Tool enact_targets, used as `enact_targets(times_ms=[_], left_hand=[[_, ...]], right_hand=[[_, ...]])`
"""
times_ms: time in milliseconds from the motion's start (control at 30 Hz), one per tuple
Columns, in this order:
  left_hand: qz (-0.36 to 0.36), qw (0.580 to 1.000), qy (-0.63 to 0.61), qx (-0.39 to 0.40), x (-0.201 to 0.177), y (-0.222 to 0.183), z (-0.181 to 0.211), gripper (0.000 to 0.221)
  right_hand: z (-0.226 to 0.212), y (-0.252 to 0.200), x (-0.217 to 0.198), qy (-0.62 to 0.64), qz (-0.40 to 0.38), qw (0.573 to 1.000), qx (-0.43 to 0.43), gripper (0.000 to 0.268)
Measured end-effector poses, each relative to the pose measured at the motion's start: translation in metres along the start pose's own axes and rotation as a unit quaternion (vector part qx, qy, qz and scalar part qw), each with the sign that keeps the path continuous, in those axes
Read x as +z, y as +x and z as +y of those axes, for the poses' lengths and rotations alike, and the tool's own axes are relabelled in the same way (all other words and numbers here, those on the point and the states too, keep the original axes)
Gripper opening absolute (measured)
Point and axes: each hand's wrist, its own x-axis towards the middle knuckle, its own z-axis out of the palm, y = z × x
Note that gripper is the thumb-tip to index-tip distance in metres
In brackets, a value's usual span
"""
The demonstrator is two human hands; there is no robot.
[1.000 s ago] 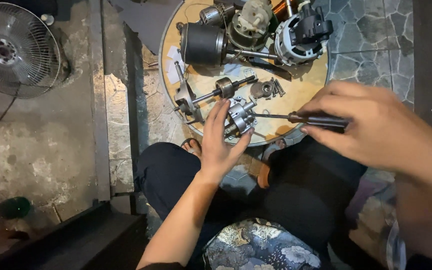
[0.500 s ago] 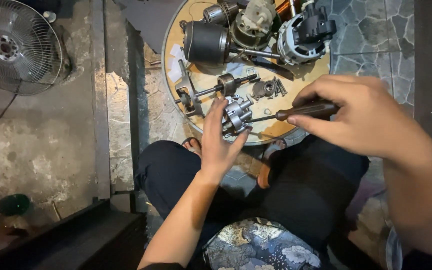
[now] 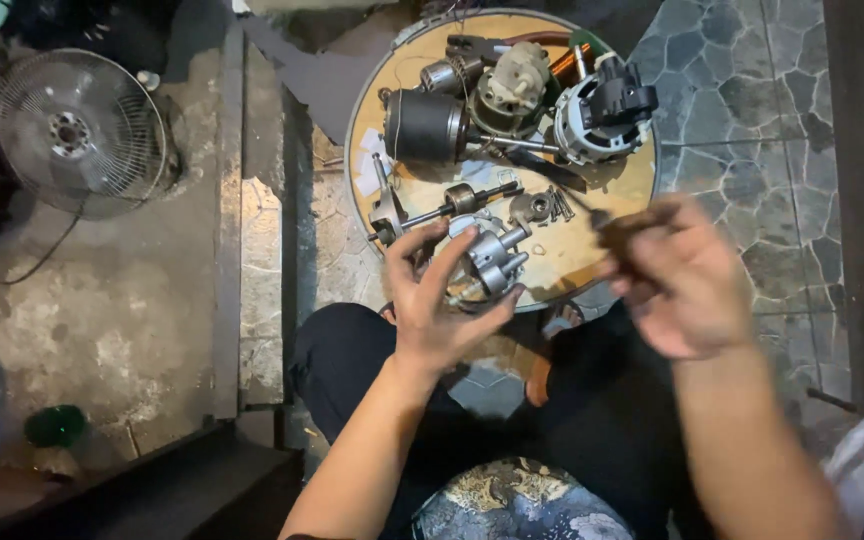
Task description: Disassembling a small electric motor and gearbox assembly using a screwdriver to pry and unscrew parts.
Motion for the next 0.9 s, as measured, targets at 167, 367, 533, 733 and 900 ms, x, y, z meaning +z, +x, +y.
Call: enact_targets(times_ms=[167, 367, 533, 733, 900], left_hand=[[0.021, 0.998, -0.019, 0.048, 0.003, 0.01, -0.007, 0.09], [0.032, 0.982, -0.047, 0.181, -0.005, 0.022, -0.017, 0.089], [-0.002, 0.97, -0.033, 0.239, -0.006, 0.024, -0.017, 0.056], [-0.007, 0.973, -0.034, 0.229, -0.003, 0.026, -0.016, 0.051], [-0.061, 0.988, -0.143, -0.005, -0.016, 0.039, 0.021, 0.137]], right_hand=[[0.041, -0.004, 0.018, 0.0, -0.022, 1.0, -0.017, 0.054], [0.047, 0.0, 0.06, -0.175, -0.026, 0.981, -0.085, 0.07], [0.041, 0.002, 0.077, -0.299, -0.014, 0.944, -0.136, 0.086], [0.049, 0.005, 0.063, -0.295, 0.001, 0.942, -0.163, 0.075], [0.054, 0.014, 0.054, -0.114, 0.01, 0.984, -0.136, 0.063]])
